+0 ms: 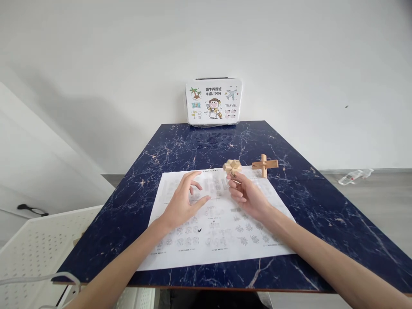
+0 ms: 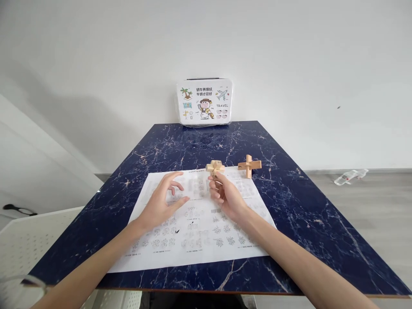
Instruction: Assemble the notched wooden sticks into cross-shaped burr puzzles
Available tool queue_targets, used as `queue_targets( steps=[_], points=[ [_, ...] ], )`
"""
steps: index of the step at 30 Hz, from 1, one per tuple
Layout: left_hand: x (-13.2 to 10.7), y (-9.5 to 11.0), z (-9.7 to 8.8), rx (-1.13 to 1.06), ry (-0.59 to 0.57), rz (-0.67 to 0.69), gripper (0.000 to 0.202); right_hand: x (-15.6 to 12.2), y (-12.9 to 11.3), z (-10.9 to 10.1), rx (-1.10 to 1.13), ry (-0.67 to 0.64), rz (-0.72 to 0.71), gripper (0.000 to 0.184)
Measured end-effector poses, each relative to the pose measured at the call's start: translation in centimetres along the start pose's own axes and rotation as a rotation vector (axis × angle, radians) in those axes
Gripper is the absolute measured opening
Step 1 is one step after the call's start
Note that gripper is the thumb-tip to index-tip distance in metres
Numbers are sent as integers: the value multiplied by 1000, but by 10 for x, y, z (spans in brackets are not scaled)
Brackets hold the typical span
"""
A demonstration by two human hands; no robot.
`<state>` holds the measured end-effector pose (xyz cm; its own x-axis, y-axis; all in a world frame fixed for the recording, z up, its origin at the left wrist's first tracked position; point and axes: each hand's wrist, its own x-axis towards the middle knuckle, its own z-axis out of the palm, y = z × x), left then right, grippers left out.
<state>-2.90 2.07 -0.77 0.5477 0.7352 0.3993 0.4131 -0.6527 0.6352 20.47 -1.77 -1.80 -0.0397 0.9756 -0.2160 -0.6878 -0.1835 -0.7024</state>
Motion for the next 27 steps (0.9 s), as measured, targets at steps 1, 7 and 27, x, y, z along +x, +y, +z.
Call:
queue_targets(
  steps=[1, 7, 27],
  points=[
    [0, 0, 0, 6, -7, 13, 62, 2, -1, -1, 66, 24, 6, 26],
    [1, -2, -2, 76, -65, 47, 39, -4, -6, 4, 26, 39, -23, 26],
    [-4, -11, -4, 382, -275, 319, 28, -13, 19, 10, -993, -241, -243, 37]
  ],
)
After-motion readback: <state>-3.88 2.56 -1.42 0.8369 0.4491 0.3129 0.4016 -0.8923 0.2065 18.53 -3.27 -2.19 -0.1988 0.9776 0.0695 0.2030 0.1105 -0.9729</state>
